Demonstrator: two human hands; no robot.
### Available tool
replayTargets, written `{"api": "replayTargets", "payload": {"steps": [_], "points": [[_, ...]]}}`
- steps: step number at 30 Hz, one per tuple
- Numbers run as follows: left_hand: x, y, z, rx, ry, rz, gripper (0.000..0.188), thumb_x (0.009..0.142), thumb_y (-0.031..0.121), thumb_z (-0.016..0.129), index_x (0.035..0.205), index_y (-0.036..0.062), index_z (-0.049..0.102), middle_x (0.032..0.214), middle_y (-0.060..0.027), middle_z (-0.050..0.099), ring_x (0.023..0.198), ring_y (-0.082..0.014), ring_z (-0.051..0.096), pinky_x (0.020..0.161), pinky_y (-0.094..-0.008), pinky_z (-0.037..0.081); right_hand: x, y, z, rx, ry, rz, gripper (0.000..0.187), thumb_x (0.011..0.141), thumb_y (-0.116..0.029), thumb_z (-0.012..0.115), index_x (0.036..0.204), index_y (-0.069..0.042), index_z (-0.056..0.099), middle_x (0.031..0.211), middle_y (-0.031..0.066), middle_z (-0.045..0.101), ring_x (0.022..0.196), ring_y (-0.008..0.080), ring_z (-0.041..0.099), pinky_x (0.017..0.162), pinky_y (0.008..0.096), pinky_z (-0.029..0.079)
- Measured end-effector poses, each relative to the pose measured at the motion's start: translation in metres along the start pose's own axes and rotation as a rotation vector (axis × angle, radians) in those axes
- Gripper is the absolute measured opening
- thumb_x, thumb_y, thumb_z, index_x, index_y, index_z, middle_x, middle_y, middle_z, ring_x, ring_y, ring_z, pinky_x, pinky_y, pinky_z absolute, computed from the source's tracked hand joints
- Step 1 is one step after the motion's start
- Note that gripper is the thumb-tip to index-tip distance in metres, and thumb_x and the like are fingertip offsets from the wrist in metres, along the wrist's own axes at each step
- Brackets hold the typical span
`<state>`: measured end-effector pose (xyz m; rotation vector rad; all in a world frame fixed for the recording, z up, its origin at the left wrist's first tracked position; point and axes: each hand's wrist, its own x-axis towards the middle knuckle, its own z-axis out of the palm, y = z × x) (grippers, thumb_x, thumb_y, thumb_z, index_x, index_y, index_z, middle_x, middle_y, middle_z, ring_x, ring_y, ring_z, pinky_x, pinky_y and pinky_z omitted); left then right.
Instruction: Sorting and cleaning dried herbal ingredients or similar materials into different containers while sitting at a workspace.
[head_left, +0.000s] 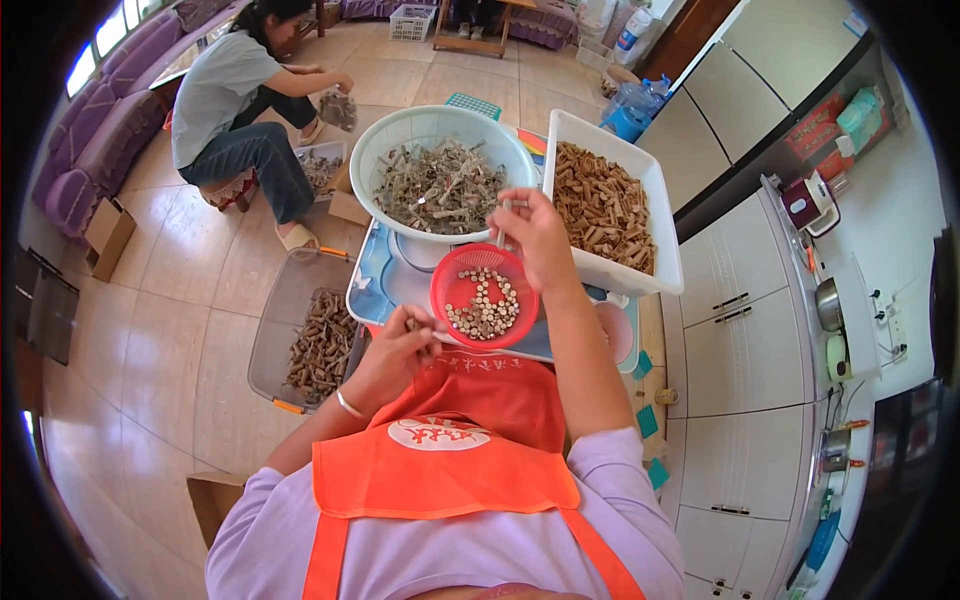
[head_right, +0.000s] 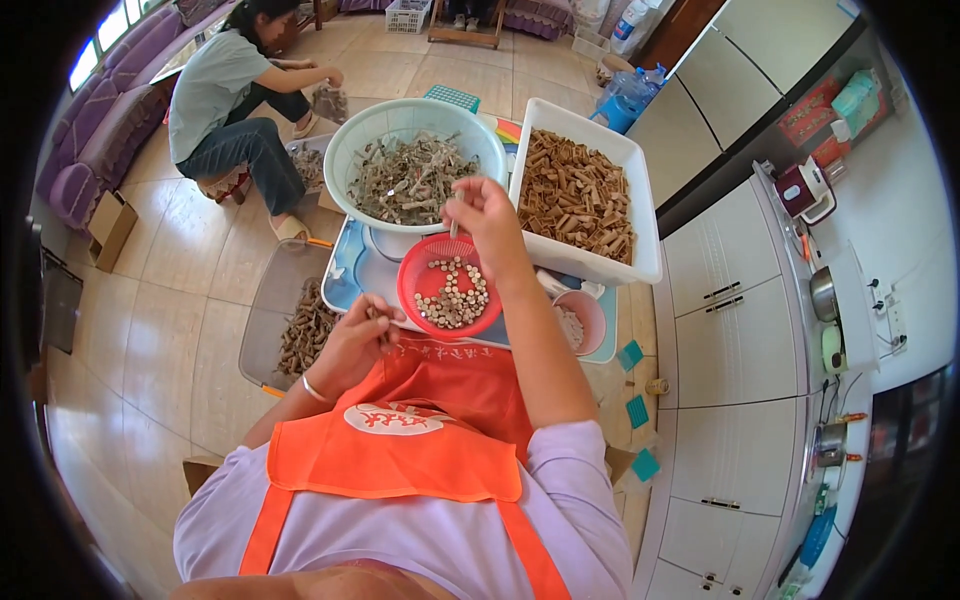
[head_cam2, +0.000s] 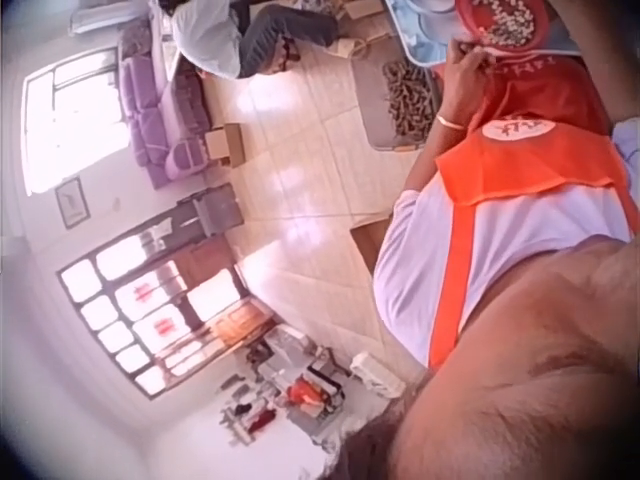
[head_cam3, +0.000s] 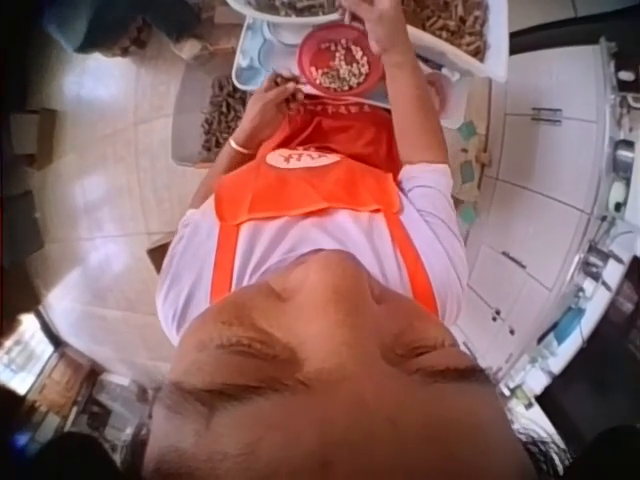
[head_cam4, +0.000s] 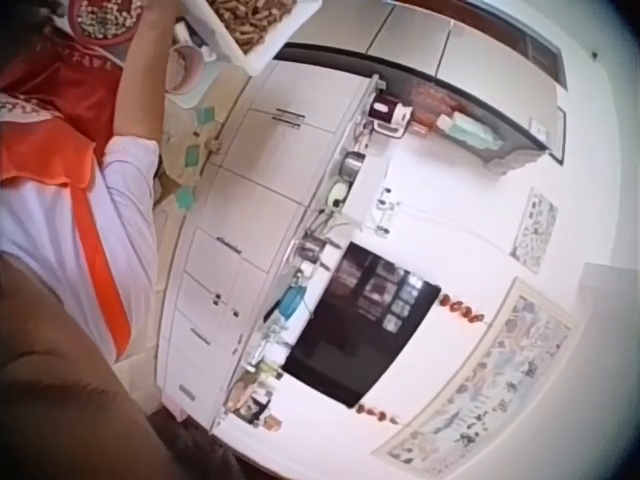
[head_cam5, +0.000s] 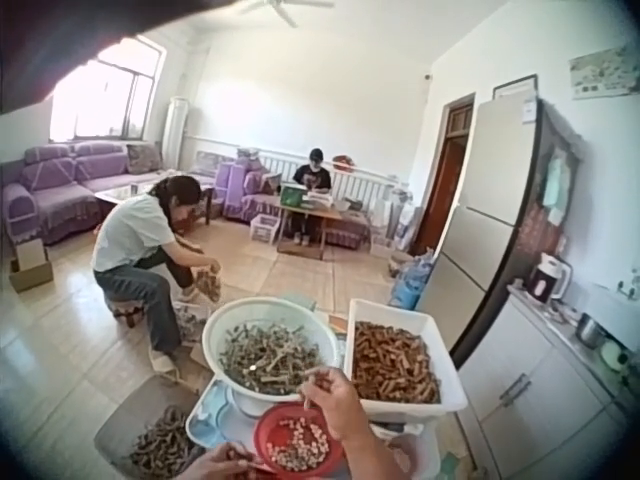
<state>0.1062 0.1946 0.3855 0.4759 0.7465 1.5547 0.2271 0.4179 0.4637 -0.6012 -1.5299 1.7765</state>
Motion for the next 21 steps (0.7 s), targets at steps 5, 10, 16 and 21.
{"api": "replayTargets", "payload": {"steps": [5, 10, 16, 21], "points": [[0.037, 0.002, 0.027, 0.071, 0.048, 0.074, 0.016, 0.102, 0.019, 0.053, 0.115, 0.0104, 0.049, 0.101, -0.0019, 0.061, 0.067, -0.0064, 0.046, 0.06, -0.0213, 0.038, -0.084, 0.018, 0.004, 0.009, 0.036, -0.05, 0.027, 0.091, -0.003, 0.064, 0.116, -0.003, 0.053, 0.09, 0.0053, 0.064, 0.078, 0.0106, 0.061, 0.069, 0.0219, 0.048], [0.044, -0.011, 0.042, 0.074, -0.127, -0.059, 0.016, 0.101, 0.023, 0.057, 0.11, 0.0098, 0.056, 0.09, 0.0025, 0.058, 0.058, -0.0037, 0.039, 0.05, -0.0184, 0.03, -0.127, 0.033, -0.001, 0.091, 0.079, 0.0, 0.029, 0.091, -0.001, 0.064, 0.117, -0.003, 0.053, 0.092, 0.0011, 0.061, 0.08, 0.0072, 0.059, 0.07, 0.0208, 0.049], [0.043, -0.021, 0.052, 0.041, -0.111, -0.049, 0.013, 0.098, 0.019, 0.062, 0.106, 0.0095, 0.058, 0.086, 0.0032, 0.057, 0.058, -0.0027, 0.04, 0.05, -0.0179, 0.032, -0.141, 0.036, -0.013, 0.012, 0.093, -0.014, 0.033, 0.09, -0.002, 0.065, 0.121, -0.003, 0.053, 0.104, 0.0058, 0.064, 0.095, 0.0119, 0.061, 0.084, 0.0238, 0.05], [0.043, -0.016, 0.054, 0.22, -0.092, 0.043, 0.012, 0.097, 0.015, 0.063, 0.107, 0.0078, 0.059, 0.084, 0.0042, 0.056, 0.061, -0.002, 0.042, 0.053, -0.0176, 0.035, -0.14, 0.011, -0.002, -0.757, 0.156, -0.516, 0.035, 0.083, -0.002, 0.07, 0.116, -0.004, 0.061, 0.116, 0.0134, 0.062, 0.112, 0.0247, 0.057, 0.088, 0.0308, 0.049]]}}
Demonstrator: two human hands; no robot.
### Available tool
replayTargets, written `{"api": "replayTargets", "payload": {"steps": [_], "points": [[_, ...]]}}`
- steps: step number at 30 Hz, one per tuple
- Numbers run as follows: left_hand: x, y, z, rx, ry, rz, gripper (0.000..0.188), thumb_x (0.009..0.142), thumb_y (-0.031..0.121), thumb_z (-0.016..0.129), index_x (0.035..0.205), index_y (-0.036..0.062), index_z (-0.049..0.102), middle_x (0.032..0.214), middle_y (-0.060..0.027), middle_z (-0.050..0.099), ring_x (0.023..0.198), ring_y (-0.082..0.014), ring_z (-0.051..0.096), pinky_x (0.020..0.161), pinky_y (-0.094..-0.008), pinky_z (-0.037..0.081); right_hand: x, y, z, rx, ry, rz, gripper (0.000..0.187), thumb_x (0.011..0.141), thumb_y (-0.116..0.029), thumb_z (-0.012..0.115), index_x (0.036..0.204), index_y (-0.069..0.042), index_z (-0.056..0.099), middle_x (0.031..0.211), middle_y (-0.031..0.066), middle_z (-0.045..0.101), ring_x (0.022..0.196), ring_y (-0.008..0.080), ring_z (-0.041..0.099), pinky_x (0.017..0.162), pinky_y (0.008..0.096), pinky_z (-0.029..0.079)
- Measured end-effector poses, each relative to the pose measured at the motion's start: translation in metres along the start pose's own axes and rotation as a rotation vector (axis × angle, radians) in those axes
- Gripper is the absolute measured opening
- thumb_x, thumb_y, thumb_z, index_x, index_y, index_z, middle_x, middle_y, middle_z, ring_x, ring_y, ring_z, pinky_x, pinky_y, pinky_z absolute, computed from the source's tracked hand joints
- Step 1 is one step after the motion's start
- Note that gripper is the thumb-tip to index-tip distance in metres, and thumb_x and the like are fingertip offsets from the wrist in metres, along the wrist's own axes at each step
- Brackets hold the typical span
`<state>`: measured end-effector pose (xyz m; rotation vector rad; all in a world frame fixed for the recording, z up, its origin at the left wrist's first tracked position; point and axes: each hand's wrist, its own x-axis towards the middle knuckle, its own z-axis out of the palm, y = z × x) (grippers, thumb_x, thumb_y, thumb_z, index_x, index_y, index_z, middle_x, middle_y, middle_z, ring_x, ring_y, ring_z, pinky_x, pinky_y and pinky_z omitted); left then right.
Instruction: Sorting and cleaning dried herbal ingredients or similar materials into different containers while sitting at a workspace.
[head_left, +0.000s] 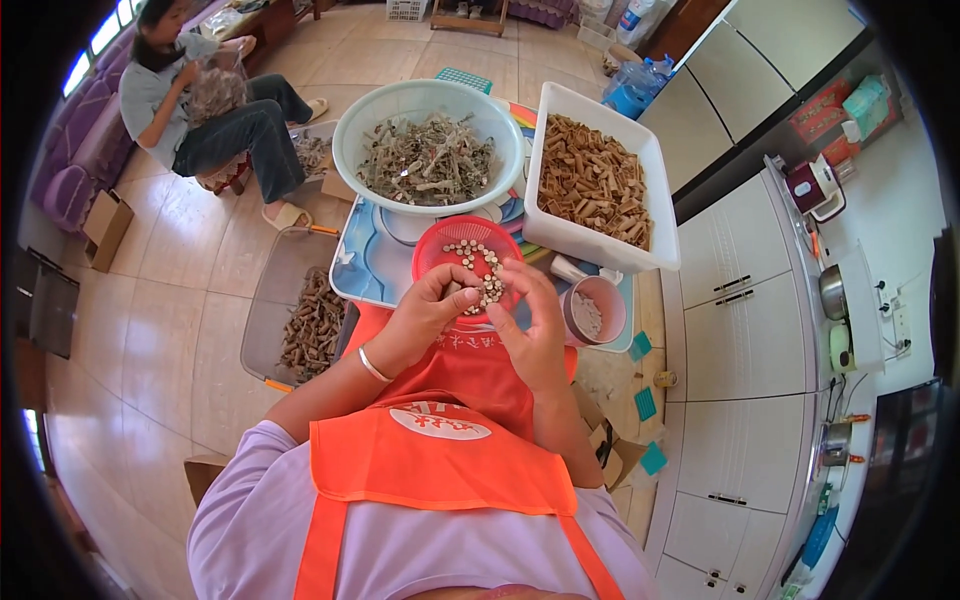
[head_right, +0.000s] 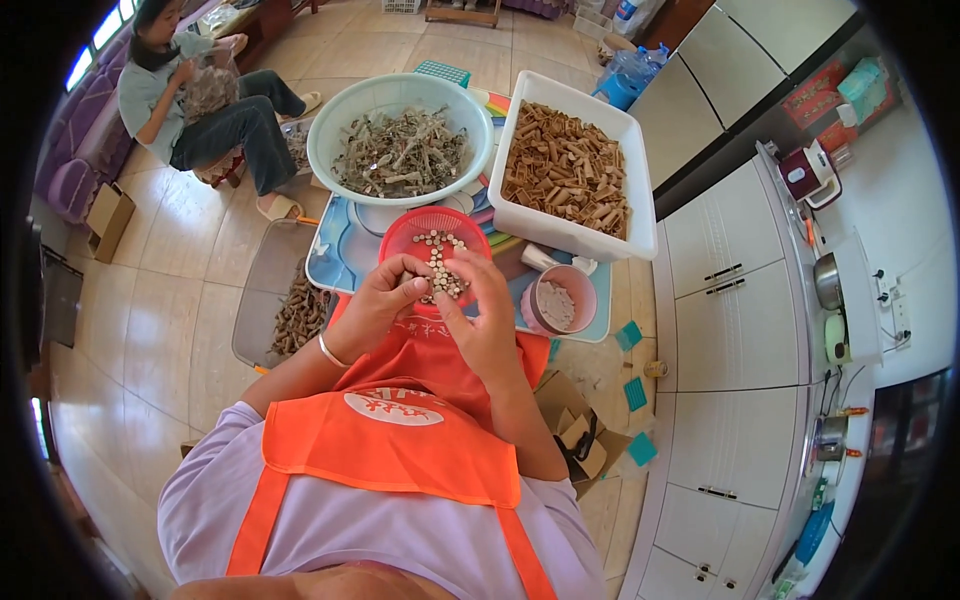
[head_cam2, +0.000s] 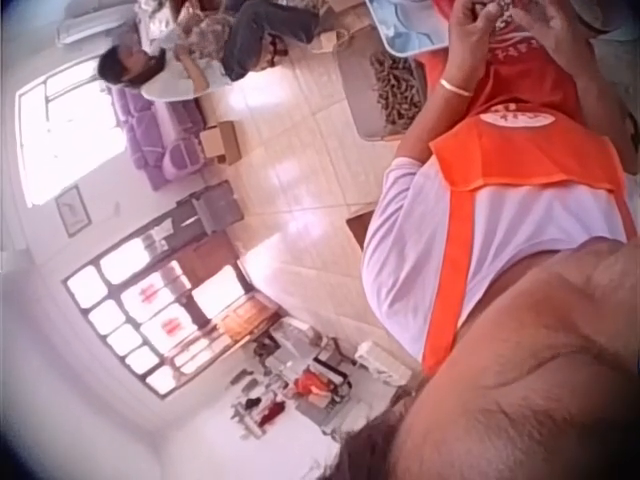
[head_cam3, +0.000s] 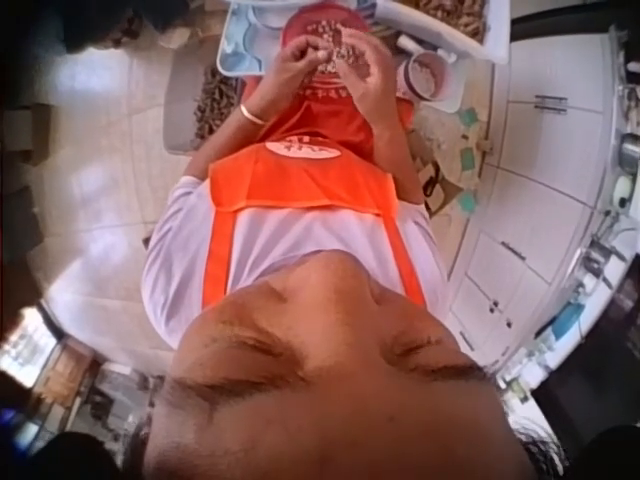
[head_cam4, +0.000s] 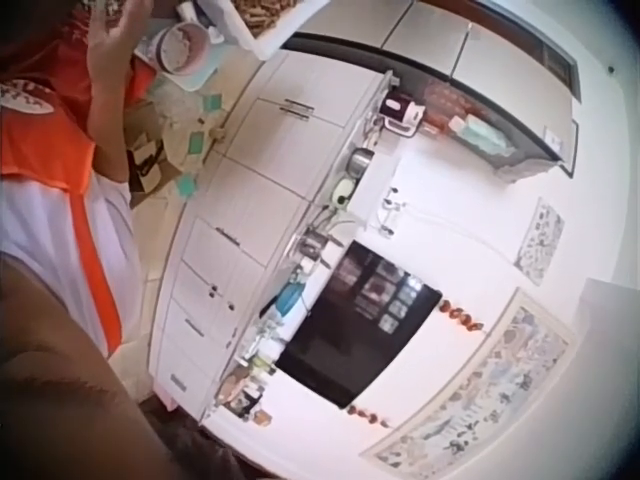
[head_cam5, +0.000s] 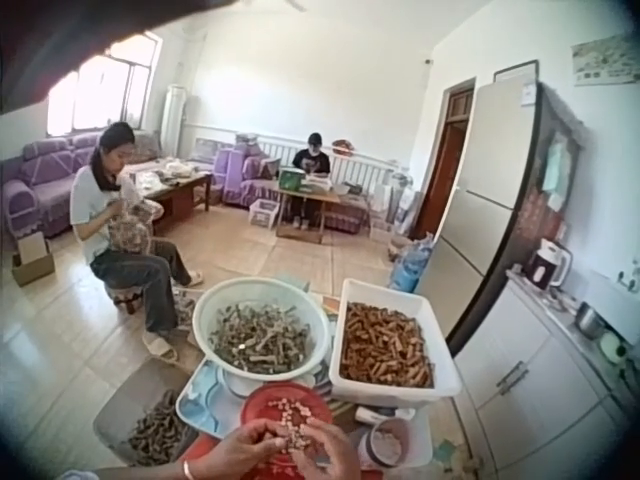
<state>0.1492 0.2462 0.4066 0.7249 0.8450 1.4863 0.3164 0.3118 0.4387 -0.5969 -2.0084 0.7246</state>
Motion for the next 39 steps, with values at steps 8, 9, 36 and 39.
{"api": "replayTargets", "payload": {"steps": [8, 9, 36, 39], "points": [[-0.006, 0.006, -0.009, 0.414, -0.006, 0.004, 0.013, 0.097, 0.009, 0.061, 0.108, 0.0027, 0.059, 0.077, 0.0071, 0.051, 0.064, -0.0007, 0.04, 0.056, -0.017, 0.036, -0.014, 0.011, 0.012, 0.155, -0.157, 0.155, 0.019, 0.084, -0.004, 0.072, 0.102, -0.003, 0.065, 0.093, 0.0082, 0.062, 0.084, 0.0211, 0.062, 0.075, 0.0292, 0.049], [-0.007, 0.009, -0.009, 0.413, 0.001, 0.006, 0.013, 0.097, 0.009, 0.061, 0.108, 0.0027, 0.059, 0.077, 0.0071, 0.051, 0.064, -0.0007, 0.04, 0.056, -0.017, 0.036, -0.016, 0.01, 0.014, 0.158, -0.163, 0.153, 0.019, 0.084, -0.004, 0.072, 0.102, -0.003, 0.065, 0.093, 0.0082, 0.062, 0.084, 0.0211, 0.062, 0.075, 0.0292, 0.049], [-0.009, -0.02, -0.004, -0.386, 0.021, -0.075, 0.033, 0.095, -0.007, 0.042, 0.127, 0.0041, 0.046, 0.129, -0.0121, 0.052, 0.12, -0.023, 0.054, 0.102, -0.0385, 0.047, -0.043, 0.01, 0.043, 0.619, 0.135, 0.681, 0.02, 0.099, -0.02, 0.062, 0.104, 0.0, 0.066, 0.084, 0.0022, 0.066, 0.065, 0.0062, 0.057, 0.053, 0.02, 0.043], [-0.01, -0.022, -0.002, -0.143, 0.016, 0.045, 0.033, 0.094, -0.01, 0.044, 0.124, 0.0034, 0.047, 0.127, -0.0109, 0.053, 0.119, -0.0205, 0.054, 0.102, -0.0355, 0.046, -0.043, 0.013, 0.044, 0.754, 0.158, 0.714, 0.018, 0.098, -0.019, 0.062, 0.1, -0.001, 0.065, 0.084, 0.0045, 0.067, 0.065, 0.008, 0.058, 0.052, 0.0197, 0.042]]}}
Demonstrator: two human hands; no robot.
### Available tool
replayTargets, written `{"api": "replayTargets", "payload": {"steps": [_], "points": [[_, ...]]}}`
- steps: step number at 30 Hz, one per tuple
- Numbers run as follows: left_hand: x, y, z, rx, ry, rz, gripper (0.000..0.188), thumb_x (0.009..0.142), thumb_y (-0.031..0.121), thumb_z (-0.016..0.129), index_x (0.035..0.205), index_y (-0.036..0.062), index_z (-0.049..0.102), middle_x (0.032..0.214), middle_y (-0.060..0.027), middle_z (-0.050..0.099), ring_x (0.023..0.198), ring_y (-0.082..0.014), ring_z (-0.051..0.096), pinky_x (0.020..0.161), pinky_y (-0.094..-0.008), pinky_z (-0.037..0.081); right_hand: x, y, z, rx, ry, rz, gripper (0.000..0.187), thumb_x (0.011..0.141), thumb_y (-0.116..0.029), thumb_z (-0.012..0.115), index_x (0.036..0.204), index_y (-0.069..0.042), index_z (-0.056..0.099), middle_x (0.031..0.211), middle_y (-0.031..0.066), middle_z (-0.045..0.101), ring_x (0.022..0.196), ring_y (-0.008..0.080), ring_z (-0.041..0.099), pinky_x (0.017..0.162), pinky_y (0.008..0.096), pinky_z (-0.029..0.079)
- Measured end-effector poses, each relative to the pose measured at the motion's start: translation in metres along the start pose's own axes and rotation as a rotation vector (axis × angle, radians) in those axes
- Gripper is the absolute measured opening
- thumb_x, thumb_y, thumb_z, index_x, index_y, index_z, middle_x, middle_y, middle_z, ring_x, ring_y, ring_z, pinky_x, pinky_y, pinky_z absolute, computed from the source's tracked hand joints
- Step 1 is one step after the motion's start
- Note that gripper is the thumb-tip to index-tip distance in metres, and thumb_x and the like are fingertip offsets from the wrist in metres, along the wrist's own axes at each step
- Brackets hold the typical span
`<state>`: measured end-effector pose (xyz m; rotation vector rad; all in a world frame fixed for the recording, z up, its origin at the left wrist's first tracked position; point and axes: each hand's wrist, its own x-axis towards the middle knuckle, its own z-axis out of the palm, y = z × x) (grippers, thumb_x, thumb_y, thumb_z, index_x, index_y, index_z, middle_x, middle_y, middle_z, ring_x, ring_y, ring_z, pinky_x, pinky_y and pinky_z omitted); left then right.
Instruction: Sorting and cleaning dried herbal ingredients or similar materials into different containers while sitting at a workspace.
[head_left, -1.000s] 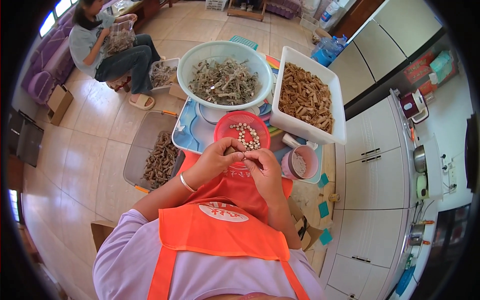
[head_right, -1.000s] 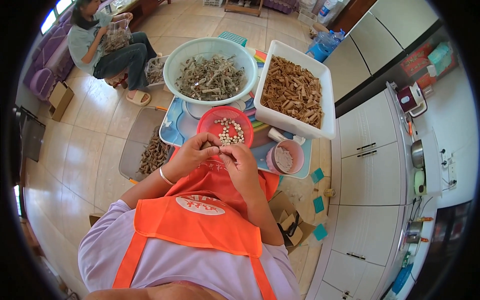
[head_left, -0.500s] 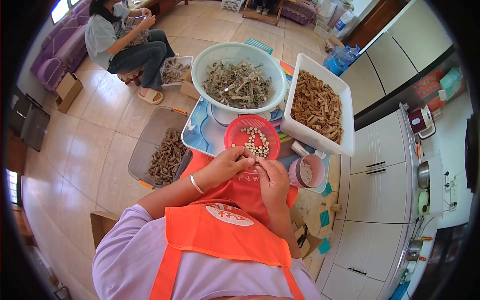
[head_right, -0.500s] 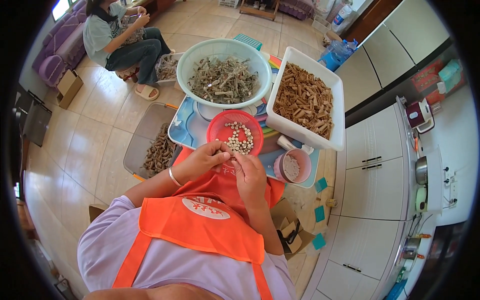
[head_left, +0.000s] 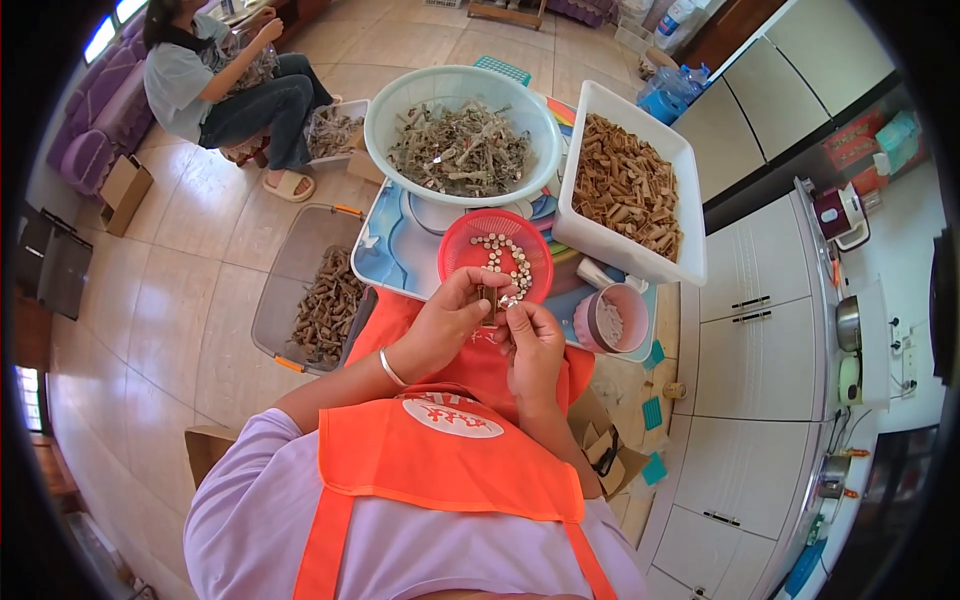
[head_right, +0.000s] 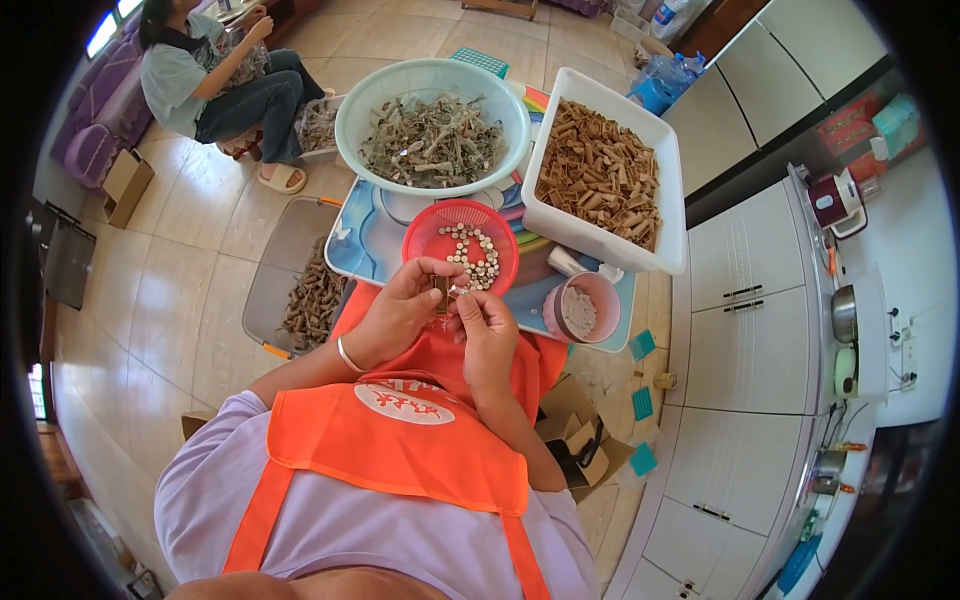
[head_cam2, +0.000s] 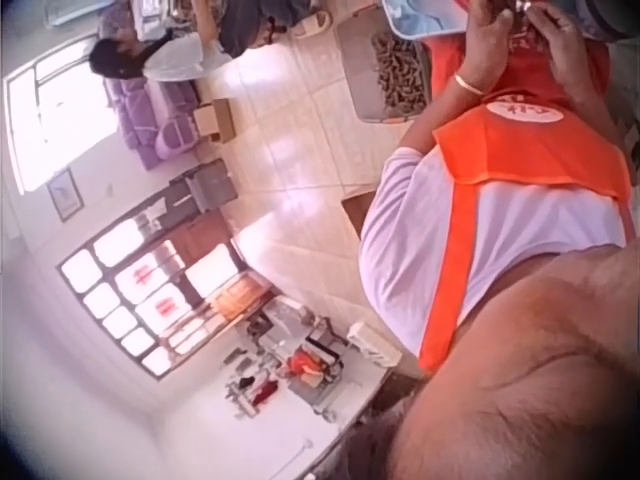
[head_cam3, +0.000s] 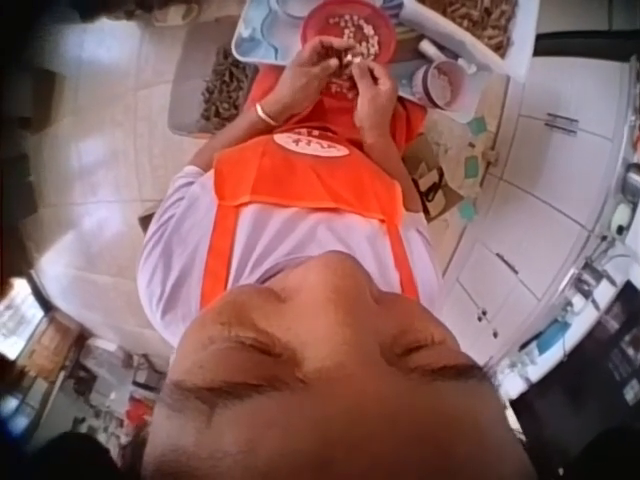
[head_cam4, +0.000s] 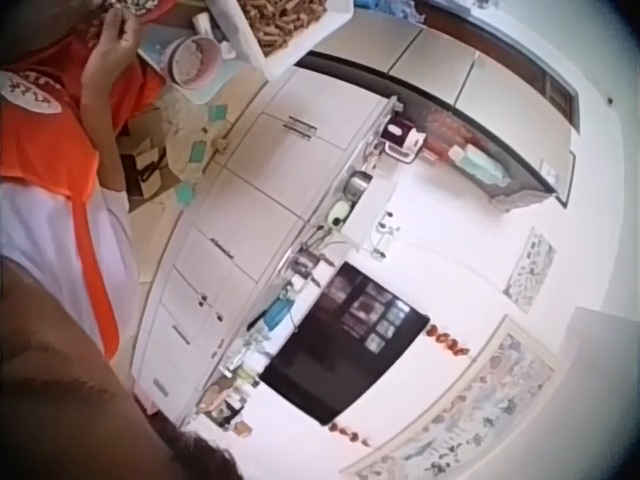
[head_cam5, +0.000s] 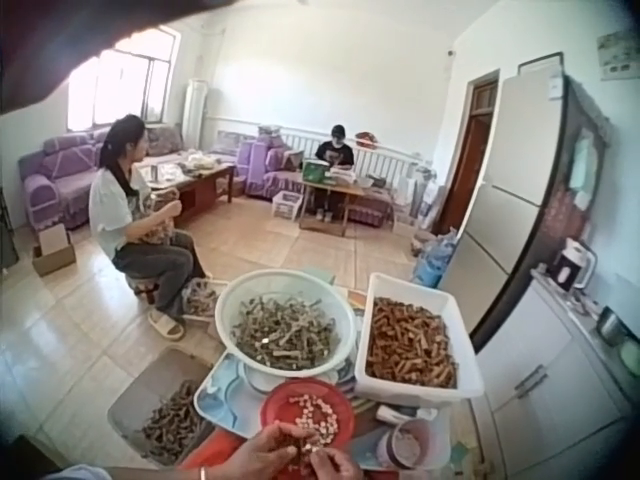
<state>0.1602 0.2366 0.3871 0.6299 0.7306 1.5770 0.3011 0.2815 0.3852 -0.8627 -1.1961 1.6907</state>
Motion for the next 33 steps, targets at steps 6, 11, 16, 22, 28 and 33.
{"api": "replayTargets", "payload": {"steps": [6, 11, 16, 22, 28, 33], "points": [[-0.005, 0.005, -0.005, 0.51, -0.002, 0.217, 0.029, 0.088, -0.012, 0.058, 0.114, 0.0007, 0.055, 0.111, -0.0088, 0.06, 0.102, -0.0168, 0.063, 0.087, -0.0273, 0.053, -0.004, -0.004, -0.002, 0.118, 0.0, 0.059, 0.018, 0.098, -0.02, 0.063, 0.099, -0.002, 0.064, 0.085, 0.0051, 0.067, 0.065, 0.0093, 0.06, 0.053, 0.0202, 0.044], [-0.012, 0.012, -0.004, 0.774, 0.051, 0.259, 0.028, 0.082, -0.004, 0.07, 0.107, 0.0031, 0.061, 0.103, -0.0075, 0.063, 0.091, -0.0171, 0.064, 0.079, -0.0293, 0.054, -0.012, -0.006, -0.005, 0.158, -0.05, 0.135, 0.017, 0.098, -0.02, 0.062, 0.099, -0.002, 0.064, 0.084, 0.005, 0.067, 0.067, 0.0092, 0.059, 0.055, 0.0212, 0.045], [-0.013, 0.019, -0.006, 1.087, 0.03, 0.458, 0.03, 0.077, 0.006, 0.077, 0.104, 0.005, 0.063, 0.099, -0.0083, 0.065, 0.084, -0.0244, 0.063, 0.073, -0.0337, 0.053, -0.015, -0.008, -0.002, 0.204, -0.032, 0.157, 0.018, 0.099, -0.02, 0.062, 0.097, -0.003, 0.063, 0.082, 0.0045, 0.066, 0.066, 0.0095, 0.059, 0.056, 0.0212, 0.045], [-0.009, 0.023, -0.005, 1.151, -0.073, 0.64, 0.035, 0.073, 0.004, 0.081, 0.102, 0.0039, 0.062, 0.096, -0.0082, 0.063, 0.081, -0.0223, 0.062, 0.071, -0.0309, 0.052, -0.015, -0.003, 0.002, -0.327, -0.067, -0.141, 0.021, 0.101, -0.022, 0.057, 0.093, -0.002, 0.06, 0.077, 0.0014, 0.059, 0.066, 0.0075, 0.054, 0.059, 0.022, 0.044], [-0.01, 0.017, -0.005, 1.066, -0.043, 0.579, 0.037, 0.072, 0.002, 0.081, 0.103, 0.0028, 0.061, 0.096, -0.0088, 0.062, 0.08, -0.0197, 0.062, 0.069, -0.0284, 0.054, -0.017, -0.011, 0.005, -0.492, -0.004, -0.29, 0.018, 0.097, -0.014, 0.062, 0.088, 0.001, 0.059, 0.074, 0.0079, 0.056, 0.066, 0.0176, 0.053, 0.062, 0.0303, 0.043], [-0.012, 0.02, 0.004, 0.943, 0.017, 0.494, 0.034, 0.072, 0.005, 0.081, 0.1, 0.0044, 0.062, 0.088, -0.0065, 0.064, 0.077, -0.0193, 0.064, 0.067, -0.0293, 0.054, -0.016, -0.003, 0.0, -0.419, -0.031, -0.263, 0.019, 0.098, -0.015, 0.061, 0.089, 0.001, 0.059, 0.073, 0.006, 0.055, 0.065, 0.0147, 0.051, 0.061, 0.0283, 0.043]]}}
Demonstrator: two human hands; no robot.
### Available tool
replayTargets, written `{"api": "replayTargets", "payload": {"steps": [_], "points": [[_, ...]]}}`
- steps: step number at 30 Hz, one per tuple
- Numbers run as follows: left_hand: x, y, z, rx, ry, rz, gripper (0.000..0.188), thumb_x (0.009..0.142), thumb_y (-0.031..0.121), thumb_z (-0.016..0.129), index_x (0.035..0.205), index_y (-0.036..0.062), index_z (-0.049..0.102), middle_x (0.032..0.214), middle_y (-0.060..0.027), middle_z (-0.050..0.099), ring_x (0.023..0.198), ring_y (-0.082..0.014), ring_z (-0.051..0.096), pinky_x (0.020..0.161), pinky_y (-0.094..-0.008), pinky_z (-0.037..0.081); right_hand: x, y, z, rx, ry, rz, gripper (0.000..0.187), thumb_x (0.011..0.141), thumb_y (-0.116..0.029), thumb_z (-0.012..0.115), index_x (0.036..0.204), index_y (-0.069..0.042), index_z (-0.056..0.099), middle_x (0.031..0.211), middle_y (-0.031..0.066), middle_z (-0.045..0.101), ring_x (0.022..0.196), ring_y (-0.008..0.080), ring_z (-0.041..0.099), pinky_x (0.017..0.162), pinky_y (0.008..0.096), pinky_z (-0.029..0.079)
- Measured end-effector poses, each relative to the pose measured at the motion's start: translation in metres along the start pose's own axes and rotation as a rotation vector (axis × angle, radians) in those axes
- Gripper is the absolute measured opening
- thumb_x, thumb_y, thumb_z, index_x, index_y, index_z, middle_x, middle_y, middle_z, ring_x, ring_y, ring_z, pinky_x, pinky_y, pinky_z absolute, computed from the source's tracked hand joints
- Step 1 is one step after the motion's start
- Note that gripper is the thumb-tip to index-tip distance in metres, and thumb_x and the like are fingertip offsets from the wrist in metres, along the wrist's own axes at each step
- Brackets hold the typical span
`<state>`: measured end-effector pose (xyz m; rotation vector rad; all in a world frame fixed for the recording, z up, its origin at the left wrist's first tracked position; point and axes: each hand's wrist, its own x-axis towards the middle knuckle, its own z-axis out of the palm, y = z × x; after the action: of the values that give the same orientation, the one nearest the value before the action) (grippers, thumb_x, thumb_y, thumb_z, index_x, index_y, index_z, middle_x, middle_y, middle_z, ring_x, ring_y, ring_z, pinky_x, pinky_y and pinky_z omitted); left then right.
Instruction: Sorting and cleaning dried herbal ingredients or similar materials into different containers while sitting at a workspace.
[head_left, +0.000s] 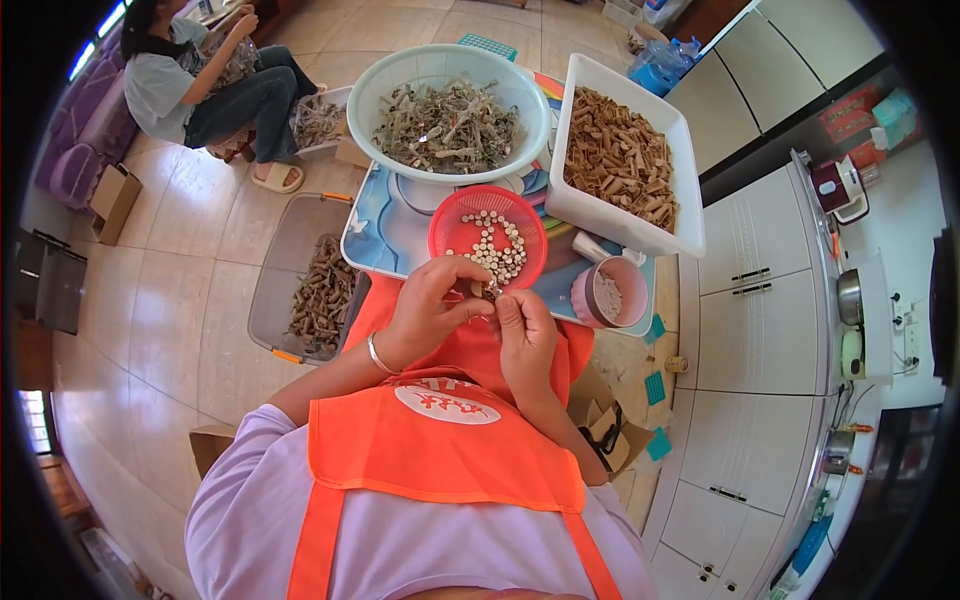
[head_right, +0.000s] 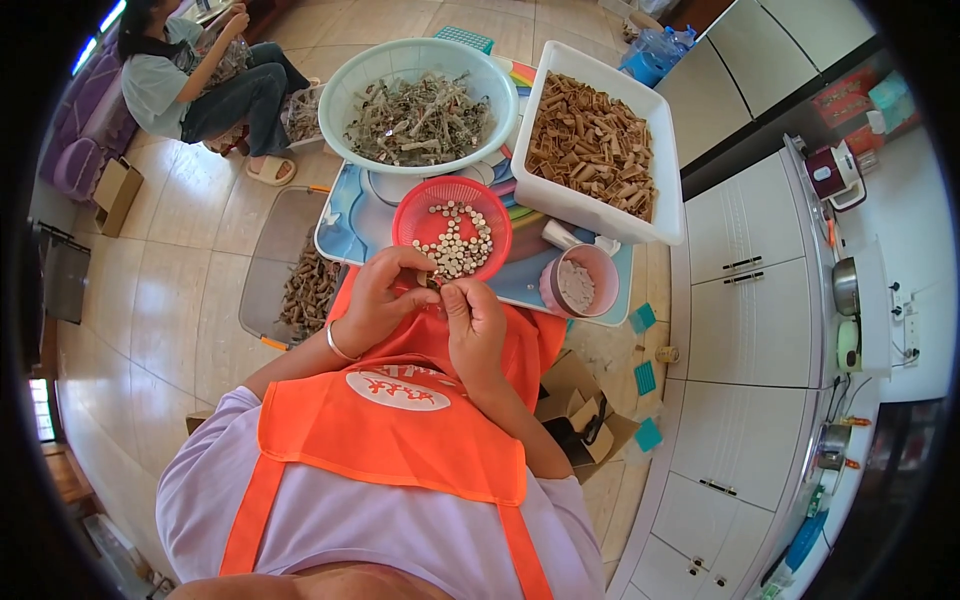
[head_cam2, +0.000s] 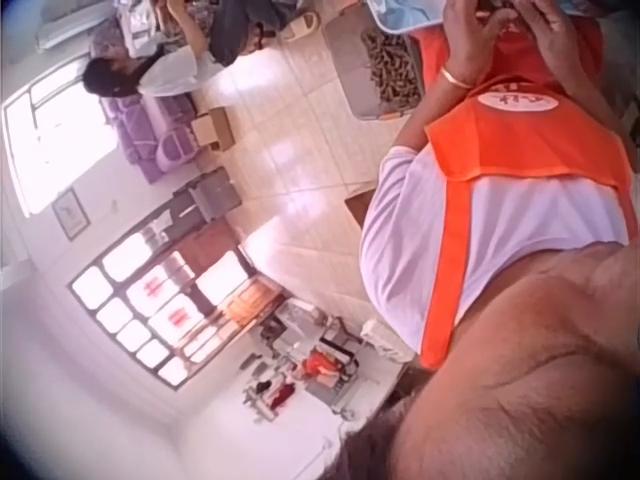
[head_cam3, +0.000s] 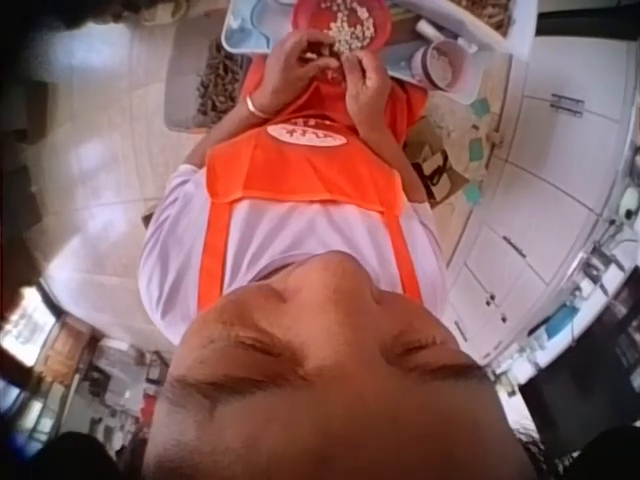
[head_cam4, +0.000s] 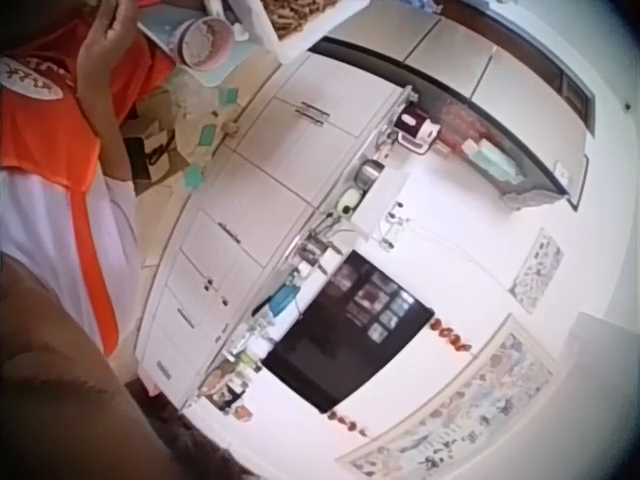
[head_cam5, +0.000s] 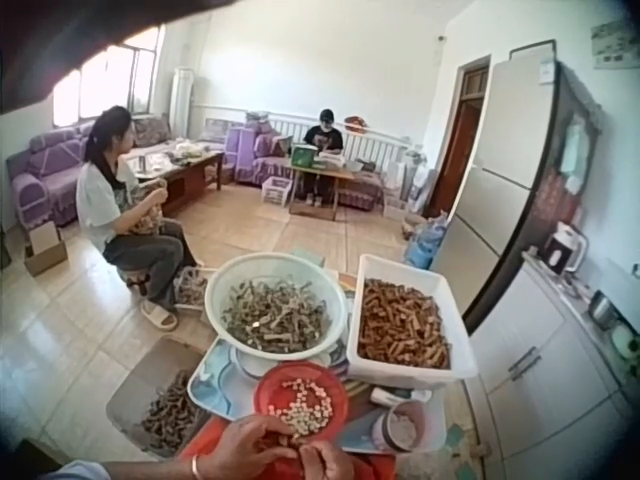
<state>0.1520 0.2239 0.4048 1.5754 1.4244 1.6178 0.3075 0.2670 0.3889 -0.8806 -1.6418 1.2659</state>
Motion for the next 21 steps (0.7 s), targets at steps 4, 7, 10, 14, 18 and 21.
{"api": "replayTargets", "payload": {"steps": [4, 7, 10, 14, 18, 21], "points": [[0.001, -0.002, -0.002, -0.066, -0.013, -0.045, 0.034, 0.073, 0.003, 0.081, 0.102, 0.0039, 0.063, 0.089, -0.0062, 0.063, 0.079, -0.016, 0.064, 0.069, -0.0268, 0.056, 0.001, -0.009, -0.001, 0.161, -0.032, 0.074, 0.019, 0.098, -0.016, 0.061, 0.089, 0.001, 0.059, 0.073, 0.0051, 0.055, 0.066, 0.0136, 0.051, 0.061, 0.0277, 0.043], [0.002, -0.003, -0.002, -0.048, -0.022, -0.026, 0.035, 0.072, 0.005, 0.082, 0.101, 0.004, 0.063, 0.09, -0.007, 0.064, 0.078, -0.0179, 0.064, 0.069, -0.0281, 0.055, 0.004, 0.0, -0.004, 0.07, -0.082, -0.038, 0.023, 0.102, -0.023, 0.057, 0.092, -0.002, 0.059, 0.074, -0.0003, 0.058, 0.063, 0.0056, 0.051, 0.055, 0.0198, 0.041], [0.004, -0.009, -0.006, 0.051, -0.061, 0.081, 0.036, 0.071, 0.007, 0.082, 0.101, 0.004, 0.063, 0.091, -0.0081, 0.064, 0.077, -0.0198, 0.064, 0.069, -0.0296, 0.055, 0.01, -0.005, -0.011, -0.021, -0.134, 0.037, 0.017, 0.097, -0.015, 0.062, 0.09, 0.0, 0.06, 0.074, 0.0062, 0.056, 0.067, 0.0144, 0.052, 0.063, 0.028, 0.043], [0.006, -0.011, -0.01, 0.136, -0.148, 0.163, 0.036, 0.071, 0.009, 0.083, 0.101, 0.0041, 0.064, 0.092, -0.0089, 0.065, 0.076, -0.0209, 0.064, 0.069, -0.0307, 0.054, 0.012, -0.009, -0.017, -0.077, -0.216, -0.002, 0.017, 0.097, -0.015, 0.062, 0.09, 0.001, 0.06, 0.076, 0.0062, 0.058, 0.07, 0.014, 0.054, 0.064, 0.0272, 0.044], [0.006, -0.009, -0.009, 0.067, -0.219, 0.09, 0.032, 0.074, 0.005, 0.08, 0.101, 0.0027, 0.063, 0.093, -0.0085, 0.064, 0.08, -0.0201, 0.065, 0.071, -0.0298, 0.055, 0.01, -0.007, -0.023, 0.036, -0.266, 0.154, 0.016, 0.096, -0.015, 0.064, 0.092, 0.0, 0.061, 0.076, 0.0027, 0.059, 0.072, 0.0107, 0.054, 0.065, 0.0243, 0.044], [0.004, -0.007, -0.004, -0.181, -0.229, -0.057, 0.026, 0.081, 0.001, 0.074, 0.104, 0.0009, 0.062, 0.099, -0.0076, 0.064, 0.087, -0.0178, 0.065, 0.077, -0.0284, 0.055, 0.006, 0.002, -0.024, 0.136, -0.183, 0.205, 0.014, 0.092, -0.012, 0.069, 0.099, -0.001, 0.063, 0.081, 0.0014, 0.059, 0.076, 0.009, 0.054, 0.065, 0.0238, 0.045]]}}
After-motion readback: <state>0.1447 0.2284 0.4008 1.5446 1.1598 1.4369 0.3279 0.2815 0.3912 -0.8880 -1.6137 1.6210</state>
